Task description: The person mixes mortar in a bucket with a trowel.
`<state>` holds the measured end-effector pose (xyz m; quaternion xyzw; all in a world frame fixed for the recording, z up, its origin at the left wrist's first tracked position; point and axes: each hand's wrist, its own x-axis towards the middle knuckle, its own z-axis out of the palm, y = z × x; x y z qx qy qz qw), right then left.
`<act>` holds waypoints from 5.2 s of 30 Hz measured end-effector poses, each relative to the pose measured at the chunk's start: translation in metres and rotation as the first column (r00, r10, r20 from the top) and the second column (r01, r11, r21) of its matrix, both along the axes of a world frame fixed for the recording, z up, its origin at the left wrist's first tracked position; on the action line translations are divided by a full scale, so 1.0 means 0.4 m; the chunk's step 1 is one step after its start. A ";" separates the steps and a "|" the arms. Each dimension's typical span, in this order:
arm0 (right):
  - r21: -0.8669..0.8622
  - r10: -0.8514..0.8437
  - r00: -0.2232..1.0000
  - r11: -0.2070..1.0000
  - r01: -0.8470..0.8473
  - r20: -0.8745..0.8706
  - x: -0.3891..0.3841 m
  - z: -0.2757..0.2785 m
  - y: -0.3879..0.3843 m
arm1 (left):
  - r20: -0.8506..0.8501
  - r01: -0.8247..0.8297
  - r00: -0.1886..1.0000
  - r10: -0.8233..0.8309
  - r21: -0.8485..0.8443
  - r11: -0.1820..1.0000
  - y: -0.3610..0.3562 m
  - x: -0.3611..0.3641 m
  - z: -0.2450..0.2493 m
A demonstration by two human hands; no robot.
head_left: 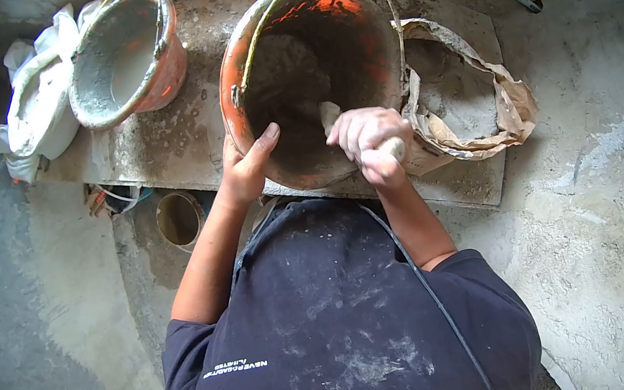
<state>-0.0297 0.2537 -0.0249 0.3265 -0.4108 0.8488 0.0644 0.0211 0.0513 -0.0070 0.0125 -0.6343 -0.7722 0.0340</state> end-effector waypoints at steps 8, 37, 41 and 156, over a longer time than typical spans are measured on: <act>0.014 -0.171 0.965 0.984 0.177 -0.197 -0.155 0.045 0.020 | 0.067 -0.010 0.998 0.016 -0.086 0.996 -0.012 0.014 -0.044; 0.060 -0.247 0.949 0.963 0.263 -0.196 -0.198 0.045 0.041 | -0.033 0.002 0.999 -0.002 0.007 1.000 0.013 0.000 -0.023; 0.140 -0.156 0.958 0.971 0.193 -0.239 -0.127 -0.032 0.012 | -0.056 -0.048 0.997 0.045 -0.068 0.996 0.004 -0.007 -0.033; -0.139 0.068 0.998 0.988 -0.068 -0.001 -0.007 -0.019 -0.050 | -0.024 -0.056 0.998 0.056 0.011 0.998 0.009 0.051 -0.057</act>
